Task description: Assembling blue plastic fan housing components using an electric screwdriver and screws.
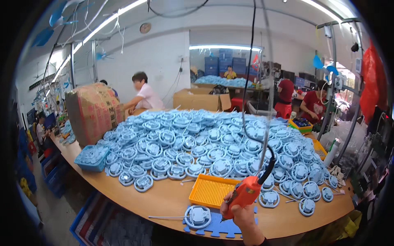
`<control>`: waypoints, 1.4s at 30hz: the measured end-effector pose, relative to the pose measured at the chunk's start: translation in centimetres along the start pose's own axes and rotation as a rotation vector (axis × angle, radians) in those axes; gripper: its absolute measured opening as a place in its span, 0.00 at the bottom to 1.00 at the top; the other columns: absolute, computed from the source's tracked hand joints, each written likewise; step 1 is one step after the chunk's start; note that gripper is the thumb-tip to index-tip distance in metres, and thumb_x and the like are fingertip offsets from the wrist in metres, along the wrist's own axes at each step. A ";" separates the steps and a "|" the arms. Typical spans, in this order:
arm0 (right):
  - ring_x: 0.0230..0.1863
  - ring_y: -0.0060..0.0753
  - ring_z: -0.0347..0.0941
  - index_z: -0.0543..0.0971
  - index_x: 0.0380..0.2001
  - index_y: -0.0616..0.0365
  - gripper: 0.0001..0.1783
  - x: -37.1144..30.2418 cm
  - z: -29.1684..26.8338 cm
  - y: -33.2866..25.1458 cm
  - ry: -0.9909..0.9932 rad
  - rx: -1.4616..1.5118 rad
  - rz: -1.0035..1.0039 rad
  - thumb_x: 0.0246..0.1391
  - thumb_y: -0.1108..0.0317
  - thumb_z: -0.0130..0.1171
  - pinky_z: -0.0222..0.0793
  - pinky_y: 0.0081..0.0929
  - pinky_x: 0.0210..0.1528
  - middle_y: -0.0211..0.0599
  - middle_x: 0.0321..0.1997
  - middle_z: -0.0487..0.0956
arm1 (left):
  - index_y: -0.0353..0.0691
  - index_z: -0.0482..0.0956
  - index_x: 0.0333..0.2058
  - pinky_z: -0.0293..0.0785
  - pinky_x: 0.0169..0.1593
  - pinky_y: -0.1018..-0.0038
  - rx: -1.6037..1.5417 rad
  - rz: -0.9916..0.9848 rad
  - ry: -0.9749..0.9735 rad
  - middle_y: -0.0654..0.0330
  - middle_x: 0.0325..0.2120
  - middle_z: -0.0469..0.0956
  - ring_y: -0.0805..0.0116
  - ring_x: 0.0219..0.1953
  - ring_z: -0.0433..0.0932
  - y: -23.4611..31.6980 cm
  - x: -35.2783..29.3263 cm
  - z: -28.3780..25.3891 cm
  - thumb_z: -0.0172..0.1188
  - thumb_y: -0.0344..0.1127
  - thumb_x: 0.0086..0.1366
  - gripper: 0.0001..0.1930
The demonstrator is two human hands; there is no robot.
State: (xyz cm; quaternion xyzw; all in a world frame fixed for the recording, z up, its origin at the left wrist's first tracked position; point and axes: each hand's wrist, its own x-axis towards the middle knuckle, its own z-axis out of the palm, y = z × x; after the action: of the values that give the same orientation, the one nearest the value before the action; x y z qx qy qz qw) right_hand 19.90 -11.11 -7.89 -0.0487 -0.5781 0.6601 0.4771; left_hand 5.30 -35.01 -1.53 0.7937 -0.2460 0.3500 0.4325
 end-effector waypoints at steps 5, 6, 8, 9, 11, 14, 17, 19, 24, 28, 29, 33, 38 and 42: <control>0.17 0.28 0.68 0.69 0.37 0.59 0.36 1.5 0.0 1.5 0.024 0.020 -0.023 0.43 0.35 0.63 0.66 0.26 0.21 0.35 0.19 0.71 | 0.38 0.76 0.50 0.46 0.59 0.33 -0.211 0.095 0.263 0.47 0.57 0.67 0.40 0.62 0.59 -0.8 -1.6 -1.2 0.49 0.45 0.68 0.20; 0.17 0.28 0.68 0.69 0.36 0.59 0.36 1.9 -0.1 1.6 0.018 0.018 -0.043 0.43 0.35 0.62 0.66 0.26 0.21 0.35 0.19 0.71 | 0.39 0.77 0.50 0.46 0.59 0.33 -0.240 0.112 0.288 0.47 0.57 0.66 0.40 0.62 0.58 -1.0 -2.0 -1.6 0.52 0.45 0.66 0.20; 0.17 0.29 0.68 0.69 0.36 0.60 0.37 2.1 0.0 1.6 0.038 -0.006 -0.034 0.42 0.34 0.62 0.66 0.26 0.21 0.35 0.18 0.70 | 0.39 0.77 0.50 0.46 0.59 0.32 -0.244 0.088 0.237 0.47 0.58 0.66 0.40 0.63 0.57 -1.5 -2.8 -2.0 0.52 0.45 0.66 0.20; 0.17 0.29 0.68 0.68 0.36 0.60 0.38 2.0 0.0 1.6 0.047 0.009 -0.018 0.41 0.33 0.62 0.66 0.26 0.20 0.35 0.18 0.70 | 0.38 0.77 0.50 0.45 0.59 0.32 -0.233 0.066 0.178 0.48 0.58 0.65 0.41 0.63 0.57 -1.8 -3.1 -2.3 0.51 0.44 0.67 0.19; 0.17 0.29 0.68 0.68 0.36 0.60 0.39 2.1 0.0 1.8 0.071 0.017 0.013 0.40 0.32 0.62 0.66 0.26 0.20 0.35 0.18 0.70 | 0.39 0.77 0.50 0.46 0.59 0.32 -0.250 0.064 0.165 0.48 0.58 0.65 0.41 0.64 0.56 -2.4 -3.6 -2.8 0.51 0.44 0.67 0.19; 0.16 0.28 0.67 0.67 0.34 0.58 0.41 2.4 0.1 2.7 0.104 -0.018 0.019 0.37 0.29 0.60 0.66 0.26 0.20 0.33 0.17 0.69 | 0.40 0.75 0.52 0.44 0.60 0.32 -0.260 0.070 0.148 0.50 0.59 0.65 0.43 0.65 0.54 -3.4 -4.8 -3.6 0.49 0.45 0.68 0.20; 0.16 0.27 0.67 0.67 0.35 0.58 0.42 2.7 0.8 3.3 0.152 -0.052 -0.017 0.37 0.27 0.58 0.67 0.27 0.20 0.32 0.17 0.68 | 0.40 0.73 0.55 0.41 0.61 0.34 -0.296 0.072 0.128 0.52 0.61 0.63 0.45 0.66 0.52 -4.1 -5.5 -3.5 0.46 0.46 0.69 0.22; 0.17 0.27 0.66 0.68 0.36 0.59 0.43 3.2 1.4 3.9 0.145 -0.070 -0.032 0.36 0.26 0.56 0.67 0.26 0.19 0.31 0.17 0.68 | 0.40 0.68 0.59 0.36 0.63 0.37 -0.295 0.045 0.041 0.52 0.63 0.59 0.46 0.66 0.53 -4.3 -6.0 -3.9 0.42 0.46 0.70 0.24; 0.24 0.30 0.70 0.68 0.40 0.63 0.44 3.4 1.0 6.1 0.070 0.068 0.037 0.36 0.33 0.66 0.67 0.25 0.25 0.35 0.23 0.72 | 0.40 0.66 0.60 0.37 0.63 0.38 -0.297 0.086 0.051 0.50 0.62 0.60 0.46 0.65 0.55 -4.5 -7.1 -4.6 0.42 0.45 0.69 0.25; 0.22 0.28 0.70 0.69 0.40 0.63 0.44 3.6 1.6 6.8 0.089 0.042 0.005 0.35 0.33 0.67 0.68 0.23 0.23 0.34 0.23 0.73 | 0.39 0.65 0.60 0.38 0.62 0.38 -0.289 0.098 0.088 0.50 0.61 0.62 0.46 0.64 0.58 -4.4 -7.7 -4.0 0.39 0.43 0.70 0.24; 0.22 0.28 0.70 0.69 0.40 0.63 0.44 3.7 1.4 7.2 0.068 0.026 0.011 0.35 0.33 0.66 0.68 0.23 0.23 0.34 0.23 0.73 | 0.39 0.65 0.60 0.38 0.62 0.38 -0.289 0.099 0.092 0.50 0.61 0.62 0.46 0.64 0.58 -4.4 -7.9 -3.9 0.39 0.43 0.70 0.24; 0.23 0.27 0.71 0.69 0.40 0.63 0.43 3.4 1.2 7.8 0.041 0.016 0.045 0.36 0.33 0.66 0.68 0.22 0.23 0.34 0.22 0.74 | 0.40 0.66 0.60 0.39 0.63 0.39 -0.273 0.102 0.135 0.51 0.61 0.62 0.48 0.64 0.58 -4.4 -8.3 -3.4 0.38 0.42 0.70 0.24; 0.23 0.26 0.71 0.69 0.39 0.63 0.42 3.8 1.1 8.5 0.050 0.017 0.035 0.37 0.34 0.67 0.68 0.21 0.23 0.34 0.22 0.73 | 0.40 0.67 0.59 0.38 0.63 0.40 -0.289 0.107 0.148 0.51 0.61 0.63 0.48 0.64 0.58 -4.5 -8.4 -3.6 0.38 0.41 0.70 0.23; 0.23 0.24 0.70 0.69 0.39 0.62 0.40 4.0 1.4 9.1 0.031 0.020 0.082 0.38 0.37 0.68 0.66 0.20 0.23 0.32 0.22 0.73 | 0.40 0.69 0.58 0.37 0.64 0.41 -0.291 0.107 0.159 0.51 0.60 0.64 0.47 0.63 0.60 -4.3 -9.2 -4.0 0.39 0.42 0.70 0.23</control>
State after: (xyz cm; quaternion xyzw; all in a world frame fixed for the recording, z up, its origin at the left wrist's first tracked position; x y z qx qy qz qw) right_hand 11.64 -8.26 -12.80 -0.0775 -0.5616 0.6840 0.4591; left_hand 1.09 -28.60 -9.32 0.6782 -0.3010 0.3949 0.5418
